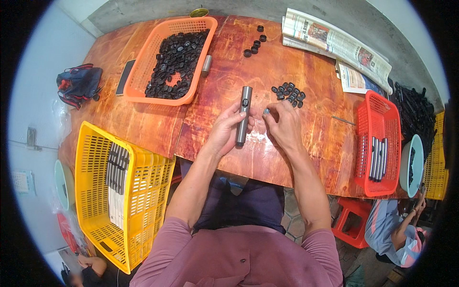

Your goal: The person repeatedly picks small black caps from a table and inserts them into cylindrical metal rods, then places the assembled units into a yellow basket. The person also picks up and repositions the metal rods and occasionally moves the basket.

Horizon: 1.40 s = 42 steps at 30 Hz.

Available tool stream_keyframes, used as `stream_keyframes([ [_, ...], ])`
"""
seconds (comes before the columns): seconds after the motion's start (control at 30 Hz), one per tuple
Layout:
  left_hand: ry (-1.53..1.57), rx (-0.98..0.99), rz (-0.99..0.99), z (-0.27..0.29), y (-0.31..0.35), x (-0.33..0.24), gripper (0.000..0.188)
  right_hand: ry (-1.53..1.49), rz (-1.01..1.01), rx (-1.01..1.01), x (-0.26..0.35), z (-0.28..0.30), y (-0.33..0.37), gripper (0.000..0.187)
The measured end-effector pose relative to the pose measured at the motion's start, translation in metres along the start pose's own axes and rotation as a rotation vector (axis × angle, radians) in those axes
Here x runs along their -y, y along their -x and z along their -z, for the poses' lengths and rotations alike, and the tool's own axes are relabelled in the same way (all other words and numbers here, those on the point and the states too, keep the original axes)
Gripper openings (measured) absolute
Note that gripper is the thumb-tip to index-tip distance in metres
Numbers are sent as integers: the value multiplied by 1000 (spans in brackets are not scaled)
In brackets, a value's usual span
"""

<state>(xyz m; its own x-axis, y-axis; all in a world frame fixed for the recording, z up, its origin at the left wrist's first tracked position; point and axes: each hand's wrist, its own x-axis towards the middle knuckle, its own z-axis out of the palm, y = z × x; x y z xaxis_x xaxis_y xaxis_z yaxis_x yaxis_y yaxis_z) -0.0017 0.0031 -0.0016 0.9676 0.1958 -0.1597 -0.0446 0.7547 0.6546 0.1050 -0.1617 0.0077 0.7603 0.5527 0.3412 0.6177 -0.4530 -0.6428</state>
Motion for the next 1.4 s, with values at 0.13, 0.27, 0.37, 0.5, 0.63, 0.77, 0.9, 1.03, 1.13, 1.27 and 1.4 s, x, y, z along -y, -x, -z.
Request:
stream_keyframes([
  [0.13, -155, 12, -13, -6, 1, 0, 49, -156, 170, -193, 11, 0, 0, 23],
  [0.27, -300, 60, -68, -10, 3, 7, 61, -198, 275, -225, 21, -10, 1, 25],
  [0.37, -369, 63, -76, -10, 4, 7, 66, -164, 319, -235, 20, -11, 1, 25],
  [0.5, -374, 62, -83, -10, 4, 9, 67, -152, 324, -218, 19, -8, 2, 25],
  [0.63, -361, 45, -70, -11, 5, 9, 64, -96, 358, -251, 18, -9, 3, 25],
  [0.77, -327, 31, -50, -6, 4, 11, 48, -11, 437, -310, 21, -10, 3, 24],
  [0.9, -259, -96, 14, -12, 1, 5, 32, -22, 444, -238, 30, -8, 5, 24],
  [1.03, -228, -131, 147, -15, -1, -3, 28, -313, 257, -176, 26, -9, 6, 22],
  [1.13, -239, -139, 218, -24, -1, -9, 32, -353, 134, -255, 15, -12, 2, 19],
  [1.27, -304, -110, 225, -23, -4, -7, 35, -519, -29, -224, 18, -8, 0, 15],
  [1.4, -345, -107, 208, -27, -5, -5, 31, -645, -84, -156, 18, -7, 0, 15],
])
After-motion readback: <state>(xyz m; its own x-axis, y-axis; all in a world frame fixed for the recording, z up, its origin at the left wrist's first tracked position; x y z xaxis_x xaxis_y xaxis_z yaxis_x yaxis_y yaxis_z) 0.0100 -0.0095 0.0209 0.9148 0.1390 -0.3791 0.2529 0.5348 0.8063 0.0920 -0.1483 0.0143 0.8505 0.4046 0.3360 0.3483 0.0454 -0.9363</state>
